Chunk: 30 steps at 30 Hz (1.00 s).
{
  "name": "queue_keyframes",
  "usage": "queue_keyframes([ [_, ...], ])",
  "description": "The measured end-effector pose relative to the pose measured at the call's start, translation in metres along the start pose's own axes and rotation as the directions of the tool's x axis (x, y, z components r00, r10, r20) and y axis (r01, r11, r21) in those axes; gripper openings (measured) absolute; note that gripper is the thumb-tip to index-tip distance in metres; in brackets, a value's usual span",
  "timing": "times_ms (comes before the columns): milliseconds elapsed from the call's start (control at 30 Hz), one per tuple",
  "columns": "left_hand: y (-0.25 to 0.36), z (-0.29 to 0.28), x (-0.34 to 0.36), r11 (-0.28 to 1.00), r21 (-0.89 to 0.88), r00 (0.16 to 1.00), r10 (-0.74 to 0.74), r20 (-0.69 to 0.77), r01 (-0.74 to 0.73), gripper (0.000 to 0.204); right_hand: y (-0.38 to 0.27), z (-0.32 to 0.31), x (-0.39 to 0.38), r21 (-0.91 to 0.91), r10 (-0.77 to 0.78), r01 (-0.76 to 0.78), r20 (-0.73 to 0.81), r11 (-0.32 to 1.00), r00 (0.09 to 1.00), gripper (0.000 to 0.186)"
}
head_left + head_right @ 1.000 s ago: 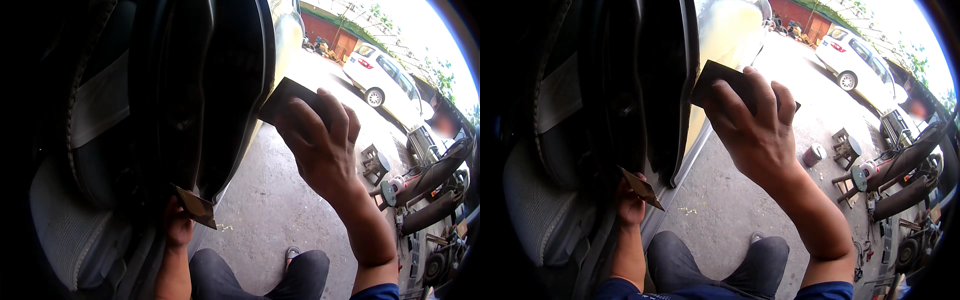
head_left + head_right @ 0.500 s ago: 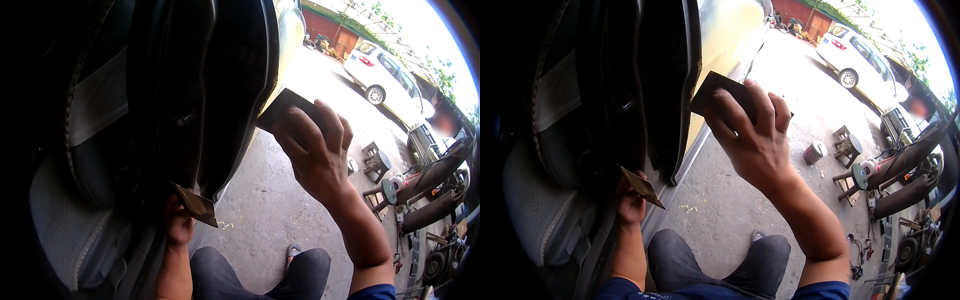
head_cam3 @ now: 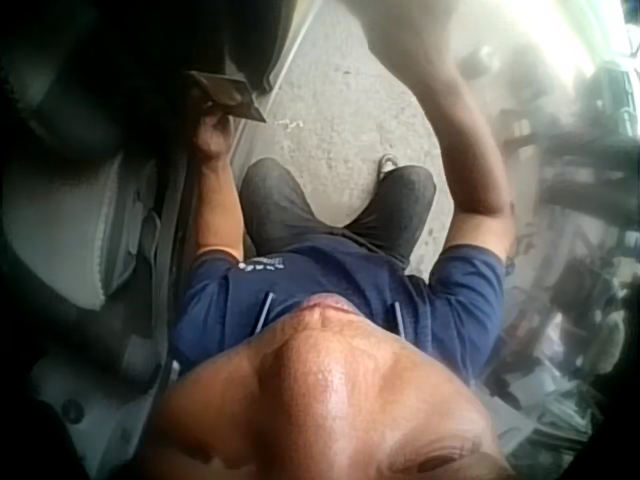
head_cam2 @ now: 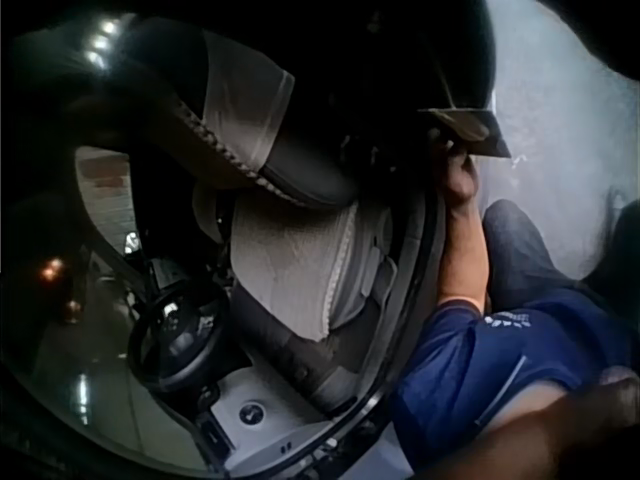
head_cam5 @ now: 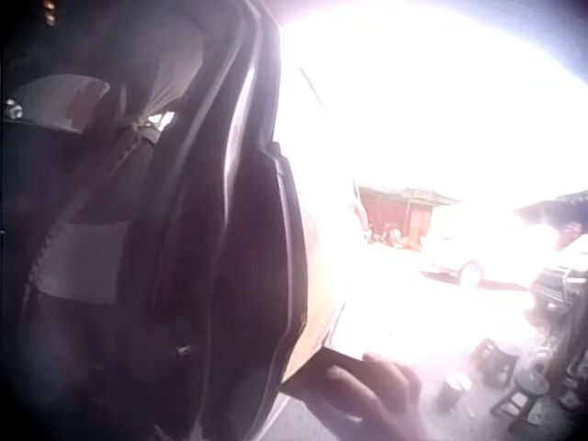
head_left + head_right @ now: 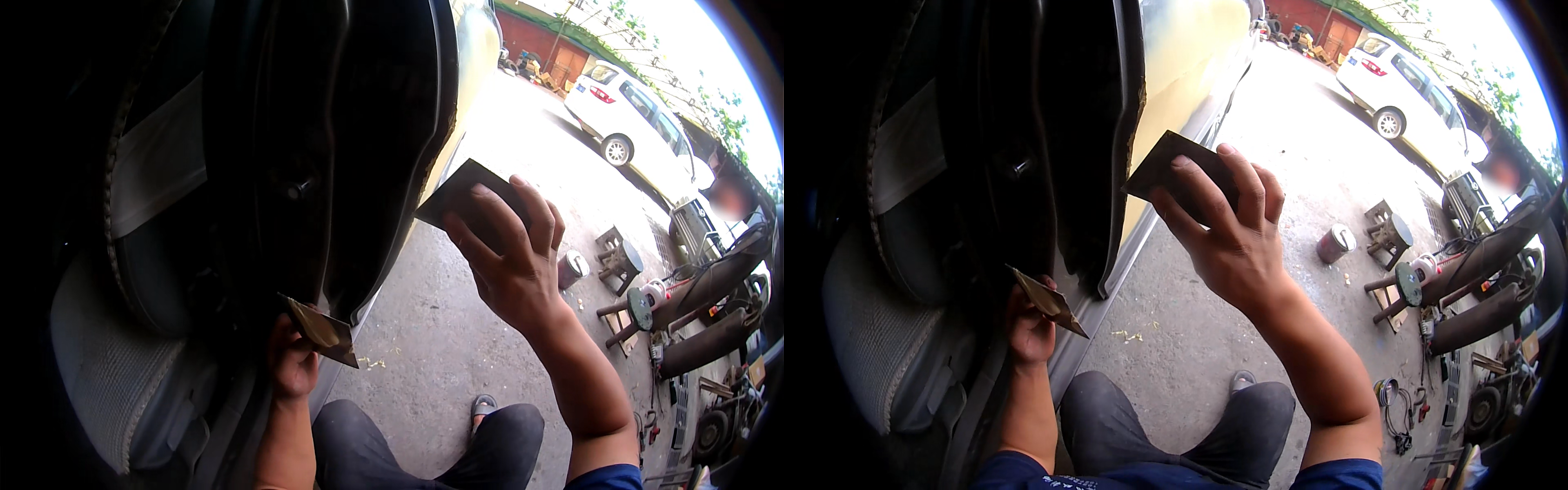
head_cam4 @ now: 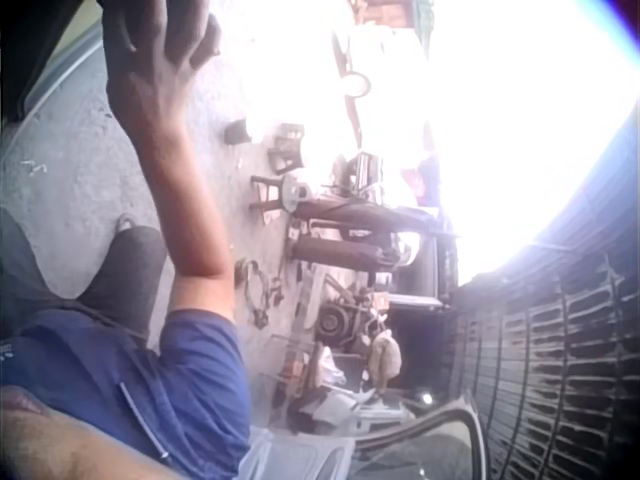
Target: The person applies a beige body filler to a damaged area on the side of a dark-colored car using a metal putty knife. They spread the filler across the door panel and the area around the door handle, smoothing it out to fill the imperfections.
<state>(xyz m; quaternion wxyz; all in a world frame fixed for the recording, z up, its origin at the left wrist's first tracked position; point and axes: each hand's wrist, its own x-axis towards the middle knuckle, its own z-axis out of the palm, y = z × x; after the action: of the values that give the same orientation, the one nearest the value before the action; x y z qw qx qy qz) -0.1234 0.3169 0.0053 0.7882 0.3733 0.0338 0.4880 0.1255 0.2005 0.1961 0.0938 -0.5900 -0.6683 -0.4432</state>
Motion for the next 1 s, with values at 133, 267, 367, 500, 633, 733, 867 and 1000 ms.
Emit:
queue_keyframes([
  [133,-0.002,-0.001,0.0,1.0,-0.012,1.0,-0.009,-0.005,0.009,0.041,0.01,0.013,-0.002,0.018,-0.052,0.053,-0.025,0.998,0.998,0.05],
  [267,-0.003,-0.004,0.0,1.0,0.01,1.0,0.0,-0.005,0.0,0.04,0.015,0.02,-0.011,0.068,-0.015,0.017,-0.028,0.998,0.999,0.044],
  [367,-0.005,-0.006,0.0,1.0,-0.024,1.0,-0.011,0.013,0.011,0.038,0.013,0.024,-0.006,0.092,-0.044,0.047,-0.045,0.995,0.998,0.046],
  [500,-0.001,-0.002,0.0,1.0,-0.011,1.0,-0.013,0.006,0.013,0.036,0.018,0.03,-0.019,0.105,-0.022,0.024,-0.024,0.994,0.999,0.047],
  [633,0.0,0.002,0.001,1.0,0.002,1.0,-0.018,-0.011,0.018,0.036,0.006,0.026,-0.018,0.143,-0.033,0.037,-0.03,0.989,0.999,0.052],
  [733,0.0,0.002,0.0,0.999,0.011,0.999,-0.032,-0.019,0.032,0.035,0.006,0.033,-0.025,0.14,-0.014,0.018,-0.026,0.99,1.0,0.052],
  [867,0.0,0.003,0.001,1.0,0.018,1.0,-0.019,-0.022,0.02,0.035,-0.004,0.032,-0.023,0.157,-0.008,0.019,-0.068,0.987,0.998,0.051],
  [1000,0.001,0.004,0.001,1.0,0.015,0.999,-0.025,-0.03,0.025,0.034,0.001,0.047,-0.04,0.132,0.003,0.006,-0.066,0.991,0.998,0.048],
])
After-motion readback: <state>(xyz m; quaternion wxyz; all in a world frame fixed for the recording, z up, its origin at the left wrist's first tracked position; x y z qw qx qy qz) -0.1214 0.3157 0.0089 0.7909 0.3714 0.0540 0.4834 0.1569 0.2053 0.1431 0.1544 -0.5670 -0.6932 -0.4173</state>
